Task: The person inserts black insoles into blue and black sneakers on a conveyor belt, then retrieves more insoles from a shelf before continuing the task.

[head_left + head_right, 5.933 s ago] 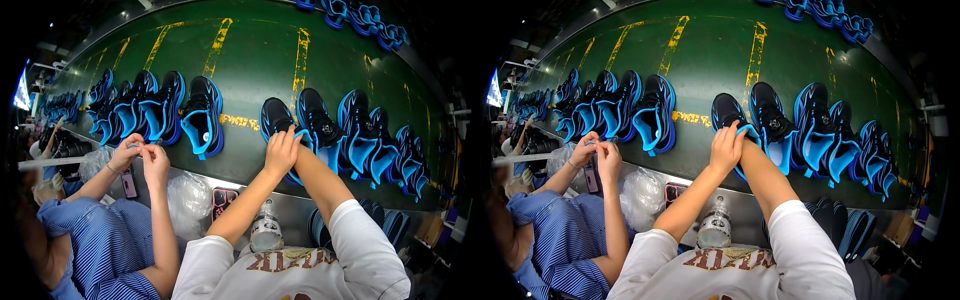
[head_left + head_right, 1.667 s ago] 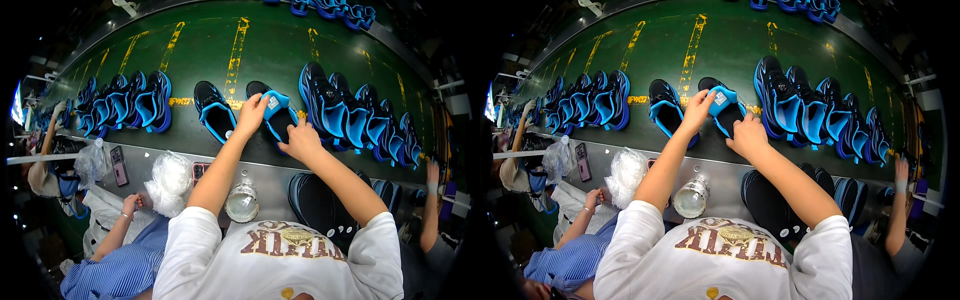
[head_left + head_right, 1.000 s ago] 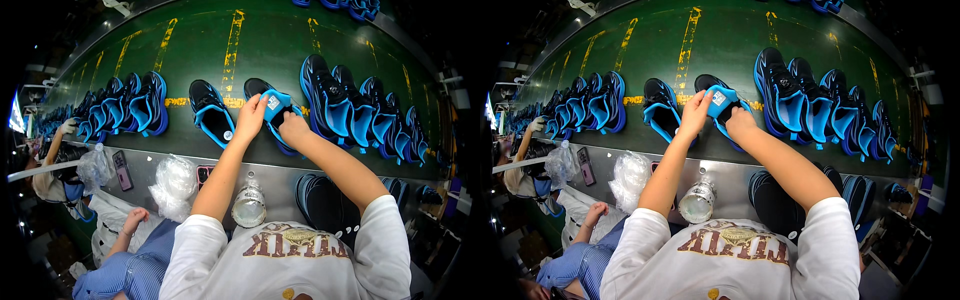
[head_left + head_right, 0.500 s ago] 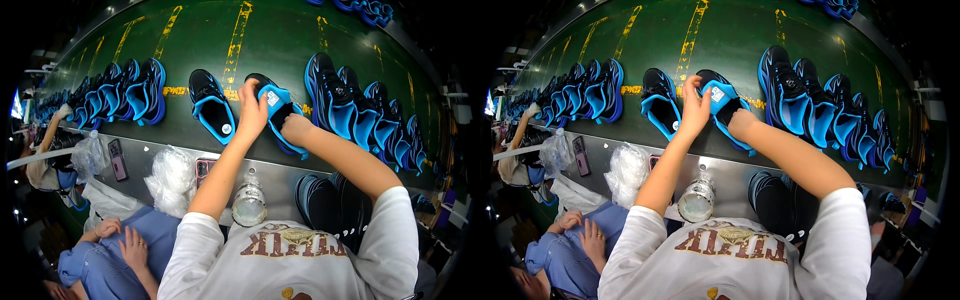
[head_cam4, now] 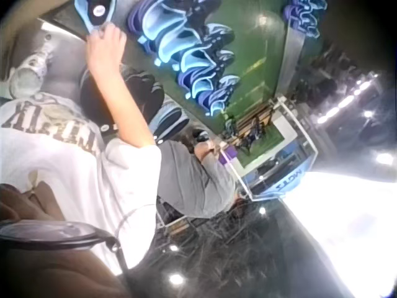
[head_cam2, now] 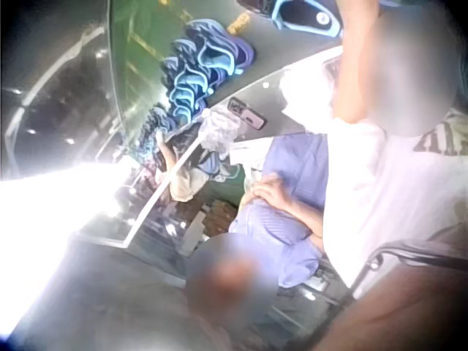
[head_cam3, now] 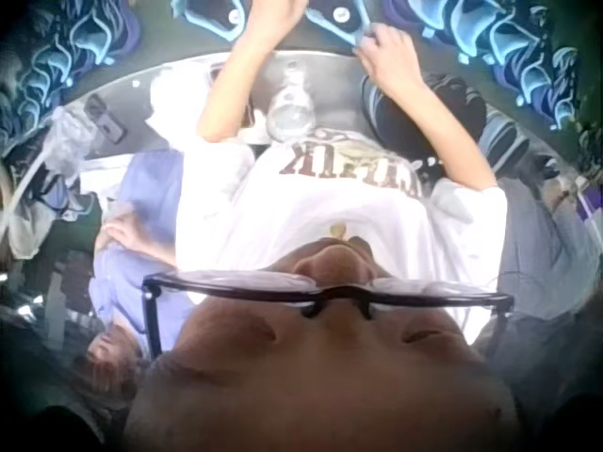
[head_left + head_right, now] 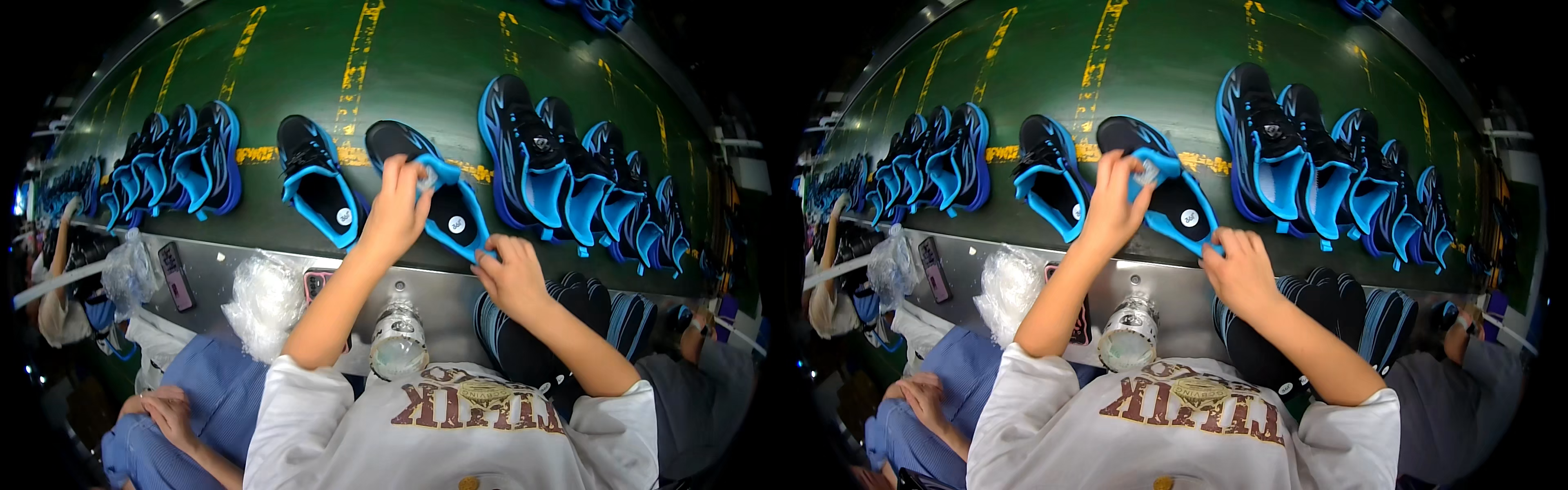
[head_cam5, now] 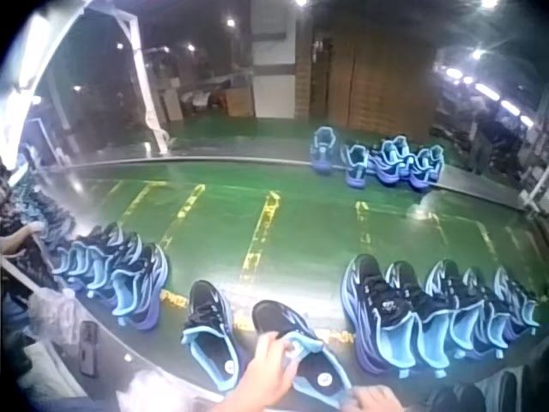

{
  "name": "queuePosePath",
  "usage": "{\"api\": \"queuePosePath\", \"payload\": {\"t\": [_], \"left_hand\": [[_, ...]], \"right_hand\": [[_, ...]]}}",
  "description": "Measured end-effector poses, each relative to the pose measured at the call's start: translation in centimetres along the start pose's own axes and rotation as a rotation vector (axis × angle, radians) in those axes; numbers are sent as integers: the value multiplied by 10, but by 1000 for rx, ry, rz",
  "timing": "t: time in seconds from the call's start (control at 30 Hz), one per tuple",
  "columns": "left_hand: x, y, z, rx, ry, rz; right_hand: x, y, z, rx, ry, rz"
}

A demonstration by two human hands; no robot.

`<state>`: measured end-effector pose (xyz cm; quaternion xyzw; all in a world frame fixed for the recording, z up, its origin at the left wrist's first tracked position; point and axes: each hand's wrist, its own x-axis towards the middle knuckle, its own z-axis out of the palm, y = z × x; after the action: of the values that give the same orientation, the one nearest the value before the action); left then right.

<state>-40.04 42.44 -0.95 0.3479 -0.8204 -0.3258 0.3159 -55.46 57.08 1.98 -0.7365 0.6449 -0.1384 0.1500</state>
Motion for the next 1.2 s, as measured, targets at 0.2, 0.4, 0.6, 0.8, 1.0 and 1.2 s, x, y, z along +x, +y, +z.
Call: {"api": "queuePosePath", "payload": {"t": [0.2, 0.4, 0.6, 0.8, 1.0, 1.2], "left_hand": [[-16, 17, -8, 551, 77, 246], [24, -10, 5, 952, -109, 333], [23, -7, -6, 1062, -333, 487], [82, 21, -62, 1118, 25, 467], [88, 81, -35, -495, 201, -220], [62, 62, 88, 177, -44, 178]], "right_hand": [[-19, -7, 3, 172, -55, 97], [-1, -9, 5, 207, 147, 150], [-132, 47, -81, 245, 484, 334], [-327, 95, -48, 59, 176, 743], [-341, 79, -11, -31, -15, 791], [-341, 78, -54, 245, 231, 823]]}}
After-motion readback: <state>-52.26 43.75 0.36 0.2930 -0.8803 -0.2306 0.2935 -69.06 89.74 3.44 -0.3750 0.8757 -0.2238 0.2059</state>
